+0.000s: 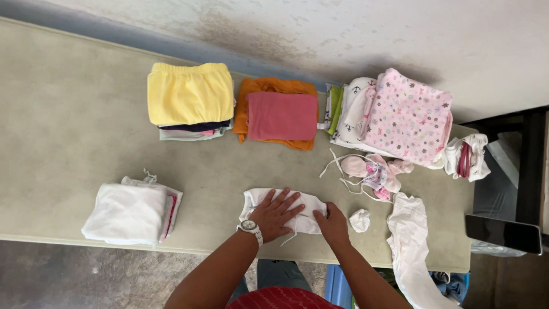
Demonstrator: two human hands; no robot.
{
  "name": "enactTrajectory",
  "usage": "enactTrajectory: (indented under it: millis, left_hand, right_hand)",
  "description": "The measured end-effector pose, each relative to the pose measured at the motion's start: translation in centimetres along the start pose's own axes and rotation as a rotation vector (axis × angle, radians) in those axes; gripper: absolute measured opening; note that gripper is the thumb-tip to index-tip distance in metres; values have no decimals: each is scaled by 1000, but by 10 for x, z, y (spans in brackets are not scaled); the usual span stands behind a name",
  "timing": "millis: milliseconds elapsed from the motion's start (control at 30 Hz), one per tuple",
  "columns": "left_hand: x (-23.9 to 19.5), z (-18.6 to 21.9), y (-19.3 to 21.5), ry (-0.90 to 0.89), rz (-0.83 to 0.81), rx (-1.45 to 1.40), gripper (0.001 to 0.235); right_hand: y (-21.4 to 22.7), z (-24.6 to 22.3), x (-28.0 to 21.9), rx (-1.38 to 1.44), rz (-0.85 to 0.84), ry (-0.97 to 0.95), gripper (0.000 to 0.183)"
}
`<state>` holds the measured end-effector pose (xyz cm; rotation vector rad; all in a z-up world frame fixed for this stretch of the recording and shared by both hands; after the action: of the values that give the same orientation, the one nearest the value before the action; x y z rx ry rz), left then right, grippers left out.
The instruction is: Fold laundry items including shirts and baby clothes and stack them on a table.
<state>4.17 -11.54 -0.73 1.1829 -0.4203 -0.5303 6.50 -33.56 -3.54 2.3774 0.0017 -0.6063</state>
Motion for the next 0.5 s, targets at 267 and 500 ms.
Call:
enactTrajectory:
  millis: [267, 500]
  left_hand:
    - [-19, -1, 35, 56, 73, -233, 63]
    - [-66, -42, -17, 738, 199, -1305, 36]
  right_hand:
    - [5, -30, 4, -64, -36, 38, 33]
    - [-48, -69, -11, 493, -304, -238, 31]
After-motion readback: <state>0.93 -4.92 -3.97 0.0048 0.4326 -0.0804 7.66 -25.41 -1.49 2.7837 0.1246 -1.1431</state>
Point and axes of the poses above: each hand's wrist, its own x-axis towards the middle knuckle, its own y-axis out of the back of the hand, z = x × y, the point moved 7 cm from there along x, towards the middle knuckle, and after that the axes turned 11 degrees about x, right-handed, at the moved point
